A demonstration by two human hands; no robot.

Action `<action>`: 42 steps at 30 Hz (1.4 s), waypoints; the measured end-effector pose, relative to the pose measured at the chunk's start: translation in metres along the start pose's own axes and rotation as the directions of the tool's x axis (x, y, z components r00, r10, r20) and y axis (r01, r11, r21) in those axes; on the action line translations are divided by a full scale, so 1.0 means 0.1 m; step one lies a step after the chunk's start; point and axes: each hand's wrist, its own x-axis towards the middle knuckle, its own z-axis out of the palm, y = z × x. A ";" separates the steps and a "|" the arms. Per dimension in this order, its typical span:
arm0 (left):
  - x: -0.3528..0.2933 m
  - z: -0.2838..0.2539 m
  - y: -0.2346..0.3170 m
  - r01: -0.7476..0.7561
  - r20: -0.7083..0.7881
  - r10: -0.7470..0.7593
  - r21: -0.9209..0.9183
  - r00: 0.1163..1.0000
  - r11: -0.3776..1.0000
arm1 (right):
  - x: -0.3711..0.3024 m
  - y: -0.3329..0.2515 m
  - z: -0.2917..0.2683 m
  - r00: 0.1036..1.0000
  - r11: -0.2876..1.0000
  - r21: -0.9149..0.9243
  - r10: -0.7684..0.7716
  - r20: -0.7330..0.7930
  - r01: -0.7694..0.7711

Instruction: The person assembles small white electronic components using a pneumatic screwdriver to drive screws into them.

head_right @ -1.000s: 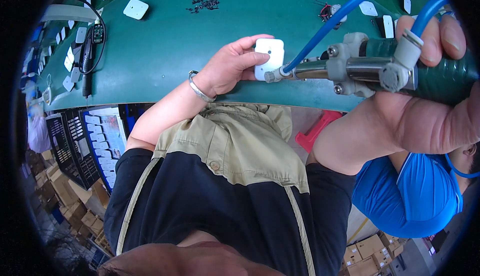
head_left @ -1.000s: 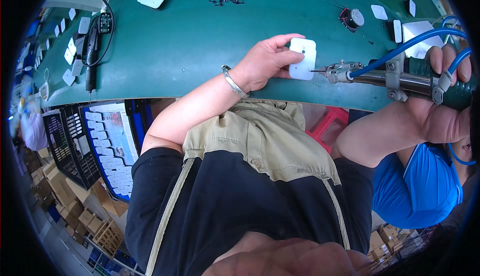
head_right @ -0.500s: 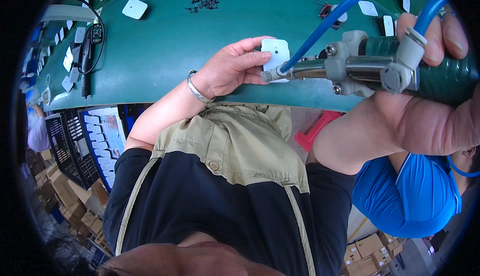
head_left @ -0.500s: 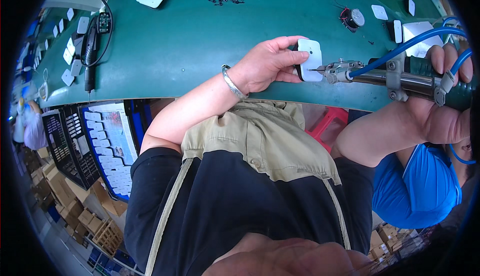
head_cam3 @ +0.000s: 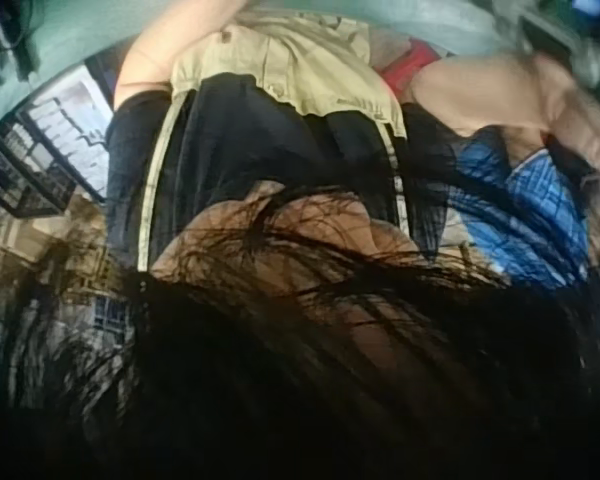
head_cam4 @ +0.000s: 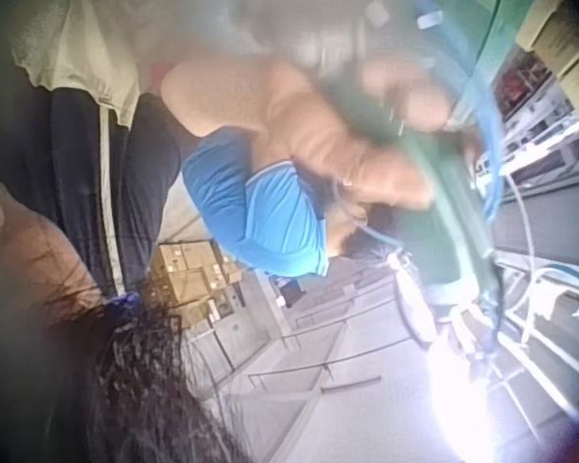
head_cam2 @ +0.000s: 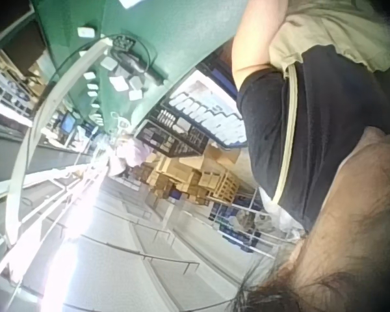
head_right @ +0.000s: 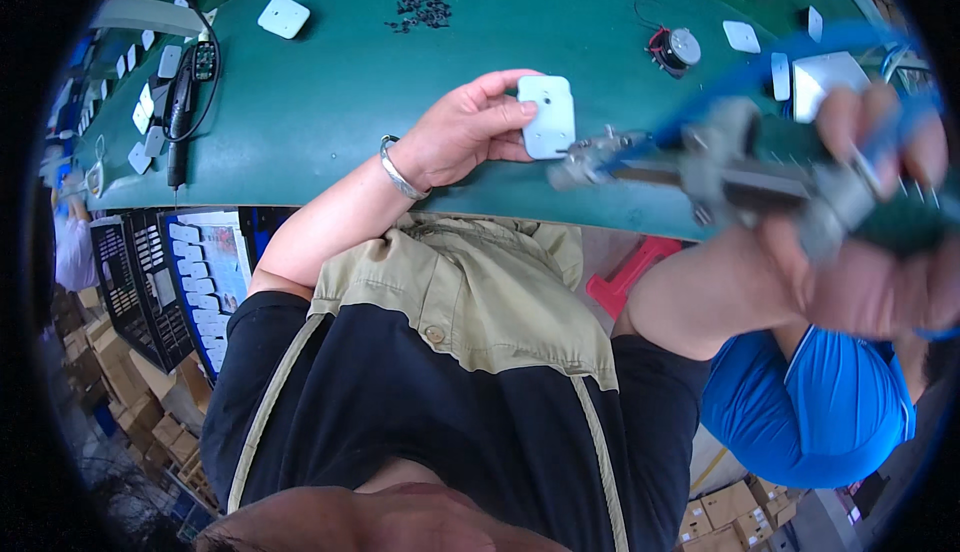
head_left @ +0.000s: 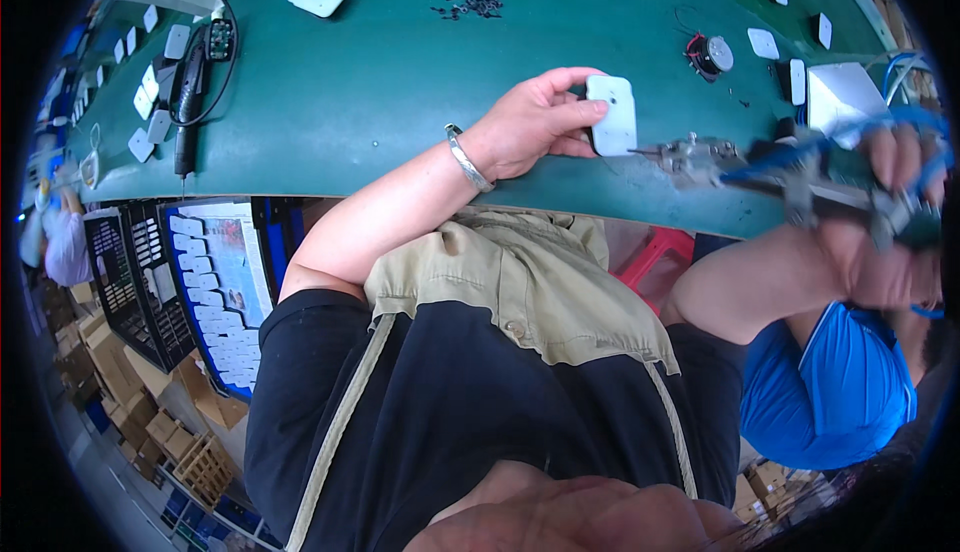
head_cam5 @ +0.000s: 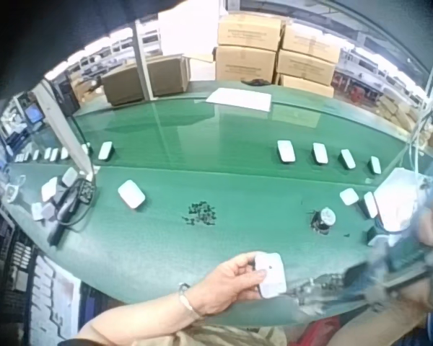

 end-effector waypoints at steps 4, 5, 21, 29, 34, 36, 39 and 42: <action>-0.04 -0.10 0.09 -0.056 -0.122 0.046 -0.079 0.991 0.995 | 0.02 -0.47 -0.33 0.903 0.966 0.009 0.237 0.357 -0.257; -0.07 -0.10 0.11 -0.061 -0.181 0.051 -0.051 0.982 0.997 | 0.00 -0.46 -0.41 0.897 0.963 -0.012 0.255 0.360 -0.269; 1.41 -1.30 1.50 -0.126 -0.260 0.697 0.884 0.668 0.451 | 0.07 -0.17 -0.64 0.954 0.986 -0.103 0.153 0.257 -0.130; 1.95 -1.17 1.88 0.346 0.048 0.788 0.881 0.614 -0.324 | 0.20 0.06 -0.85 0.970 0.980 -0.188 0.110 0.218 -0.069; 2.88 -0.94 1.65 0.206 -0.274 0.501 0.961 0.821 0.187 | 0.28 0.19 -1.00 0.986 0.974 -0.207 0.119 0.117 -0.093; 3.02 -0.84 1.67 0.297 -0.432 0.386 0.883 0.815 0.363 | 0.30 0.29 -0.98 0.989 0.989 -0.137 0.081 0.126 -0.063; 3.27 -0.92 1.66 0.245 -0.370 0.261 0.879 0.892 0.408 | 0.31 0.40 -0.99 0.995 0.995 -0.098 0.018 0.095 -0.009; 3.26 -0.74 1.56 0.219 -0.337 0.456 0.931 0.824 0.291 | 0.34 0.40 -1.09 0.994 0.995 -0.098 0.025 0.105 -0.015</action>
